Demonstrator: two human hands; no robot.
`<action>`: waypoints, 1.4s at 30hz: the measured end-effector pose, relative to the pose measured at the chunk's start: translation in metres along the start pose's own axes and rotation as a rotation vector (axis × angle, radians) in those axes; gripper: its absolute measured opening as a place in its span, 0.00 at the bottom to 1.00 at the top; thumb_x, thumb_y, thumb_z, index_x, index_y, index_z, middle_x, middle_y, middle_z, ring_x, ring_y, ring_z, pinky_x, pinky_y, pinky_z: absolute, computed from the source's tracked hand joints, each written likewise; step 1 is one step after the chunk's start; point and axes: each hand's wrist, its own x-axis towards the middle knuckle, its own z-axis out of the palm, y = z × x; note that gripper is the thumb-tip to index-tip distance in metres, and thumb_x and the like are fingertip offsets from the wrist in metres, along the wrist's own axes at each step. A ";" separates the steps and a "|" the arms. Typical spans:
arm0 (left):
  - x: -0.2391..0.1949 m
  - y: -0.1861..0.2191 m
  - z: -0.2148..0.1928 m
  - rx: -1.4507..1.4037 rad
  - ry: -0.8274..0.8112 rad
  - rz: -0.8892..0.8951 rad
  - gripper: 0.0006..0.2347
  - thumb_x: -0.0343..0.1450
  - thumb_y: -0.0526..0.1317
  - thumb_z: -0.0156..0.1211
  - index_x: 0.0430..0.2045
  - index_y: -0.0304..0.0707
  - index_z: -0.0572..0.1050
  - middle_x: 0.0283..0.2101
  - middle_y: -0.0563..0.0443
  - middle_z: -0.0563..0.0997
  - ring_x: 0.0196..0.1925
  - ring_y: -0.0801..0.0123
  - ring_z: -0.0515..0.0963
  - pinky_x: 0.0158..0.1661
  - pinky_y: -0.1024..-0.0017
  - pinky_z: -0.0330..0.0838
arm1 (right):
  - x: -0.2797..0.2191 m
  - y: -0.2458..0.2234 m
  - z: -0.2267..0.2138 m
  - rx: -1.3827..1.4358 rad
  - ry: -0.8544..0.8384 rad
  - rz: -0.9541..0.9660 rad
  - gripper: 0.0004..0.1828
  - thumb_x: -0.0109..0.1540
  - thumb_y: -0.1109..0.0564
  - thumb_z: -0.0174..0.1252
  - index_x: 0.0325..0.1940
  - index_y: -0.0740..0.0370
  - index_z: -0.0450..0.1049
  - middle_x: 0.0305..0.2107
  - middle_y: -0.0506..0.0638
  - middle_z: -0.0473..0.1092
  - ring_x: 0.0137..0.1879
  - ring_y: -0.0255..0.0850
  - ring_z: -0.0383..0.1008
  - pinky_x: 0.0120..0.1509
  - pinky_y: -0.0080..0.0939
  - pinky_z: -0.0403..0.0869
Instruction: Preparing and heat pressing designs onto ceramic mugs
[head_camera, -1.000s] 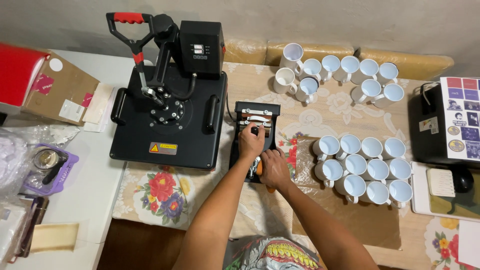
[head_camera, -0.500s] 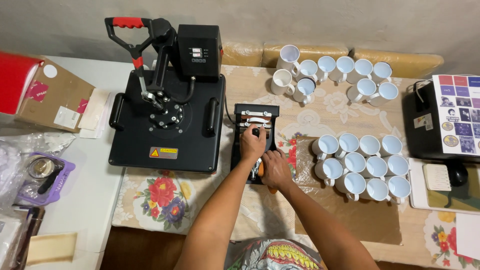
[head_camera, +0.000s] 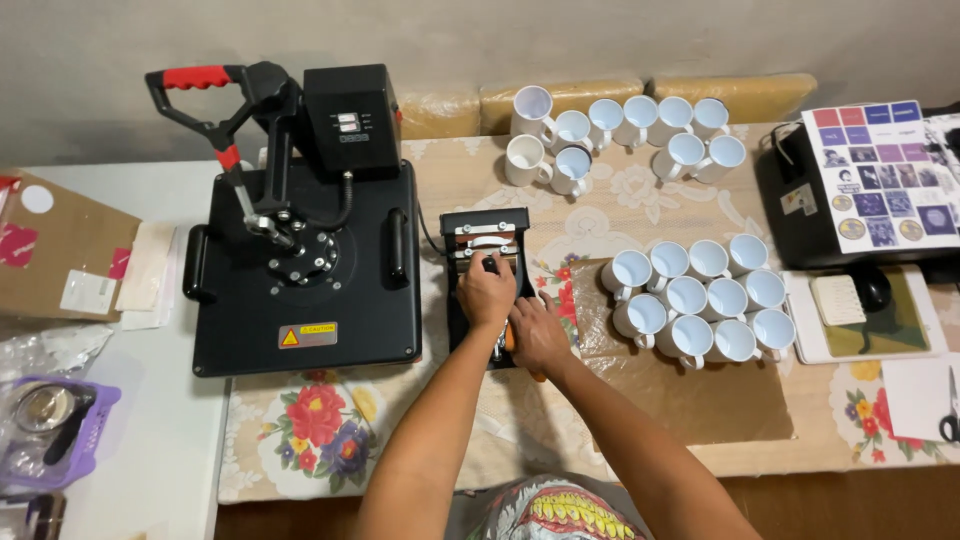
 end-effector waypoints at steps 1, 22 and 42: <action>0.001 -0.002 0.002 0.019 0.010 -0.006 0.14 0.74 0.48 0.63 0.21 0.45 0.72 0.15 0.43 0.79 0.26 0.42 0.88 0.30 0.51 0.80 | 0.000 0.001 0.003 -0.009 -0.004 -0.003 0.33 0.42 0.47 0.68 0.51 0.52 0.75 0.46 0.49 0.73 0.60 0.49 0.75 0.85 0.65 0.59; 0.006 -0.001 -0.004 -0.028 0.002 -0.021 0.14 0.75 0.45 0.63 0.19 0.45 0.71 0.14 0.47 0.77 0.23 0.42 0.85 0.27 0.54 0.77 | 0.004 0.000 0.018 -0.100 -0.298 0.021 0.54 0.51 0.33 0.74 0.75 0.54 0.63 0.69 0.53 0.64 0.80 0.52 0.59 0.90 0.72 0.47; 0.006 -0.006 -0.004 -0.027 0.059 0.066 0.16 0.75 0.43 0.65 0.16 0.43 0.69 0.12 0.45 0.73 0.21 0.40 0.82 0.25 0.54 0.73 | 0.005 0.001 0.013 -0.053 -0.320 -0.013 0.55 0.51 0.35 0.75 0.77 0.54 0.62 0.67 0.53 0.64 0.79 0.53 0.60 0.91 0.72 0.48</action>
